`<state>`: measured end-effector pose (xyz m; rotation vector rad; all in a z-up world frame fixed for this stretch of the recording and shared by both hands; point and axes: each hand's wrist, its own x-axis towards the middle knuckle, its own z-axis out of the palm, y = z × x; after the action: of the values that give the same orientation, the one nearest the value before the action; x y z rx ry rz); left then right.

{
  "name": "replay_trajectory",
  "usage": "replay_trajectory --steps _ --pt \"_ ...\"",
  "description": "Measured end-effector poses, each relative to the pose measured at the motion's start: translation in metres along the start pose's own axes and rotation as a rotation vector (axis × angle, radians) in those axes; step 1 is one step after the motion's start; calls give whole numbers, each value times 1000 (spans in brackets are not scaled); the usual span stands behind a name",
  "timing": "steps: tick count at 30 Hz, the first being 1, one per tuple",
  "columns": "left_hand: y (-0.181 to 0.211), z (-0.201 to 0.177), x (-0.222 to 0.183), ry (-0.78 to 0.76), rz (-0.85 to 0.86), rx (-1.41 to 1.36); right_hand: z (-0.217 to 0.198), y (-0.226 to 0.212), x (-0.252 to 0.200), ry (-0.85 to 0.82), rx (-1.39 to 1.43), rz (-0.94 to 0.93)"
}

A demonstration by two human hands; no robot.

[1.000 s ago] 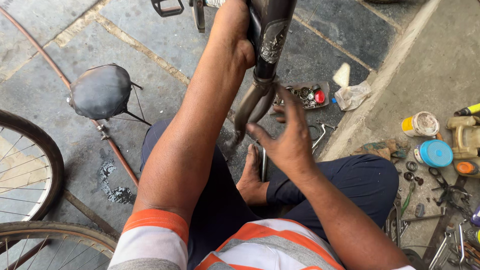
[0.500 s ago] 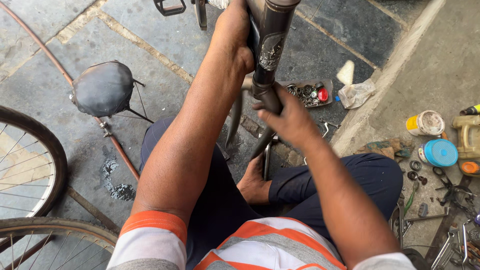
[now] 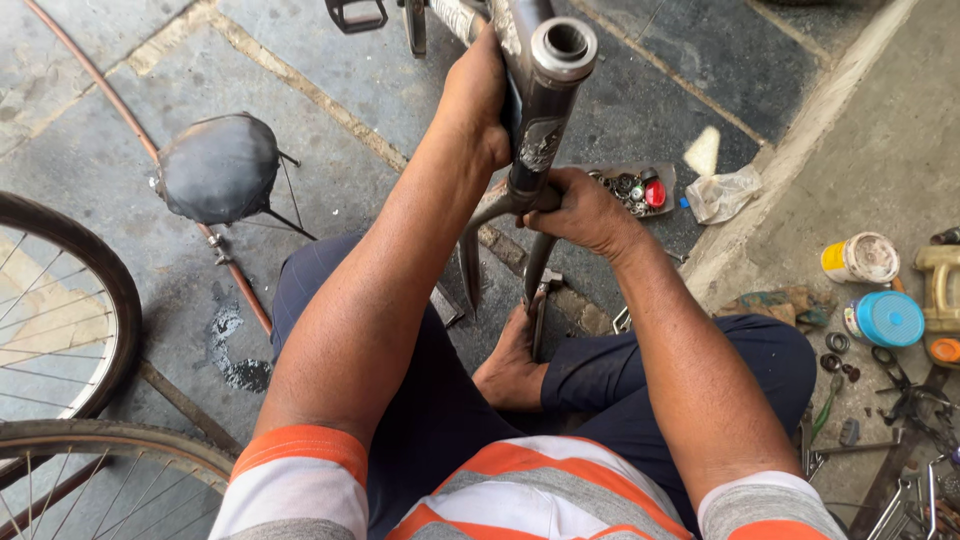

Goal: The person uses pliers and their hands to tighten and secure the headset components onto the bicycle fork stem.

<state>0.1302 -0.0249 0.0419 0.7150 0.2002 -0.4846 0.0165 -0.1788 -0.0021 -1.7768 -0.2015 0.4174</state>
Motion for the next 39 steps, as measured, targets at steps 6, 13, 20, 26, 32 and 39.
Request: replay_trajectory --steps 6,13,20,26,32,39 --pt "-1 -9 -1 19 2 52 0 29 12 11 -64 -21" --pt "-27 -27 3 138 -33 65 3 73 18 -24 -132 88" --pt "-35 -25 -13 185 -56 113 5 80 13 -48 -113 119" --pt "-21 -45 -74 314 -44 489 9 77 15 -43 -141 119" --pt "-44 -67 -136 0 262 1383 16 69 18 -60 -245 -91" --pt "-61 -65 -125 106 228 1266 -22 67 -130 537 -688 -169"
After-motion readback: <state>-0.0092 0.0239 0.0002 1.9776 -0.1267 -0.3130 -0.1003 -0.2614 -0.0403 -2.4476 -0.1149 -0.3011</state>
